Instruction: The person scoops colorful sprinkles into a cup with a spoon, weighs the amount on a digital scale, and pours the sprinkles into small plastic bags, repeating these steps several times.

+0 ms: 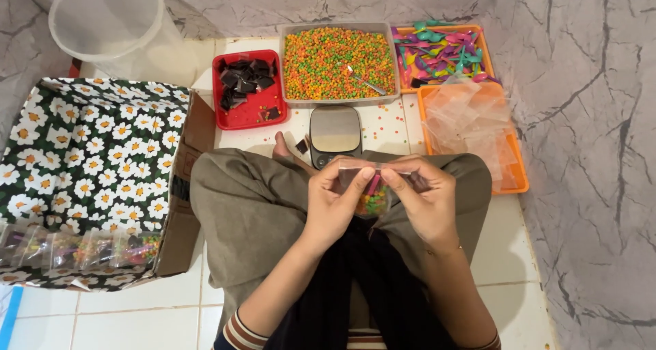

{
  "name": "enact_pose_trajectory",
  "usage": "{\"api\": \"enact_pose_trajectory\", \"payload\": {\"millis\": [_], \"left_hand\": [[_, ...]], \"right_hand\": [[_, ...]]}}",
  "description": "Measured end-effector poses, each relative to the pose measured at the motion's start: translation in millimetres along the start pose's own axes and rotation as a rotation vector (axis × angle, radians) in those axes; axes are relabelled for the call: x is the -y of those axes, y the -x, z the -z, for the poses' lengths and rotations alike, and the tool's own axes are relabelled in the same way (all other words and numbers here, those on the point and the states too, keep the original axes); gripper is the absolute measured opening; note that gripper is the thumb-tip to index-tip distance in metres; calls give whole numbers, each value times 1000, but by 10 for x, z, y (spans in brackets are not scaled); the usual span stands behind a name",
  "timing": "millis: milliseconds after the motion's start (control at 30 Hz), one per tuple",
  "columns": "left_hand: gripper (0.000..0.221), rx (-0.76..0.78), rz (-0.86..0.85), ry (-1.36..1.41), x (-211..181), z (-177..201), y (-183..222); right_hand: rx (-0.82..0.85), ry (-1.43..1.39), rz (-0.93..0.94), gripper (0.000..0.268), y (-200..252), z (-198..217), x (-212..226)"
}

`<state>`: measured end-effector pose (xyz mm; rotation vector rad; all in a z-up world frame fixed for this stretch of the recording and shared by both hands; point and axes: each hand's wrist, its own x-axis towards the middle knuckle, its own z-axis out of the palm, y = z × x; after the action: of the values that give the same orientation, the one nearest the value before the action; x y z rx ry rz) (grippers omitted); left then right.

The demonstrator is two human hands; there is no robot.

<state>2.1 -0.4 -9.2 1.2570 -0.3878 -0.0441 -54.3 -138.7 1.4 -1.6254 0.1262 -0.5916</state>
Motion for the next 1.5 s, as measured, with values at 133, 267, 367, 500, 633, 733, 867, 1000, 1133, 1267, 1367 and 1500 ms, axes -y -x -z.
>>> {"api": "enact_pose_trajectory", "payload": {"millis": [133,267,367,500,633,733,867,1000,1133,1267,1367,1500], "left_hand": [[7,-11,-50,-23,-40,68,-14],[12,24,-55,-18,-27,86,-32],[19,45,-110,-74,-108,145,-71],[19,11,-219,-193,-116,230,-106],[17,-31,-188,-133,-38,363,-66],[14,-43,-182,-61,-121,553,34],[8,-83,-129,-233,-309,901,140],[12,-212,-217,-373,-363,1213,251],[15,-465,-153,-568,-410,1984,351],[12,-1006,-186,-731,-15,3299,569],[14,-1214,-206,-795,140,4058,831],[27,-1198,-86,-679,162,4294,1136]], "right_hand": [[13,-6,32,8,-18,-51,-10],[16,6,56,7,-38,-11,-85],[17,-3,41,7,-19,-33,-96],[-6,29,17,8,24,-80,-227],[59,114,1,7,26,30,-369],[156,174,32,5,13,4,-319],[295,106,-166,10,-22,-334,-142],[491,48,-243,28,-107,-746,-98],[602,115,-227,59,-153,-1075,8],[586,134,-260,57,-103,-1007,-141],[531,142,-303,51,-41,-892,-259],[442,124,-391,47,59,-682,-421]]}}
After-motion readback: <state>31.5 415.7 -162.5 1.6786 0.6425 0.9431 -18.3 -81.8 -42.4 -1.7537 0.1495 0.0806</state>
